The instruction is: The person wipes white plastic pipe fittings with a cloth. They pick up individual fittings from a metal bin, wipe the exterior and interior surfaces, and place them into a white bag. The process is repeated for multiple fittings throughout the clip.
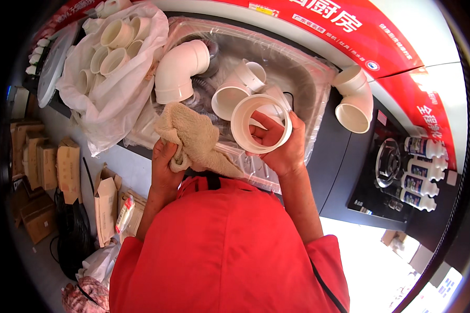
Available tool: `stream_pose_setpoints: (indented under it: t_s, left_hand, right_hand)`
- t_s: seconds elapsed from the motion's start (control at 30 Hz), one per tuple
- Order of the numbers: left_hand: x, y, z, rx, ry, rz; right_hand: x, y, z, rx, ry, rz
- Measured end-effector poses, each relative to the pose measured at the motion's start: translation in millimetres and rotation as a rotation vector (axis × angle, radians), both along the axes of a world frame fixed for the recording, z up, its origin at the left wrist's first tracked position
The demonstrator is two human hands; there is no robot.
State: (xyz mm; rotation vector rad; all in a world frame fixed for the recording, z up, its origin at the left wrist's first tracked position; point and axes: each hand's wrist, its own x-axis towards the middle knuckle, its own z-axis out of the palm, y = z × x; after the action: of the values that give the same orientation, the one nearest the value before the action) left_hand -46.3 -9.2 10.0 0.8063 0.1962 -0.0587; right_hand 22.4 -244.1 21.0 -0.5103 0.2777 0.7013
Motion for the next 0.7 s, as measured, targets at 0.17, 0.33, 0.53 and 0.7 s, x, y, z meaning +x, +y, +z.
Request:
stream_pose_setpoints:
  t_s: [0.17,0.33,0.53,0.7]
  left_hand:
    - [-3,13,-6,-0.175,-0.169,-0.097]
    - [-16,16,-30,0.596,-0.214,0.107]
    - [14,-24,15,0.920,-0.548,-0.334]
    - [14,-22,6,0.920,-0.502,-0.348]
  right_hand:
    - [-1,2,-2,-0.037,-0.057,-0.011]
    - [-2,-2,-16,-0.334,-0.182,-0.100]
    - [-12,21,-10,-0.471,-0.278,-0.040]
    - [-14,21,6,-0.488,-0.256,0.111]
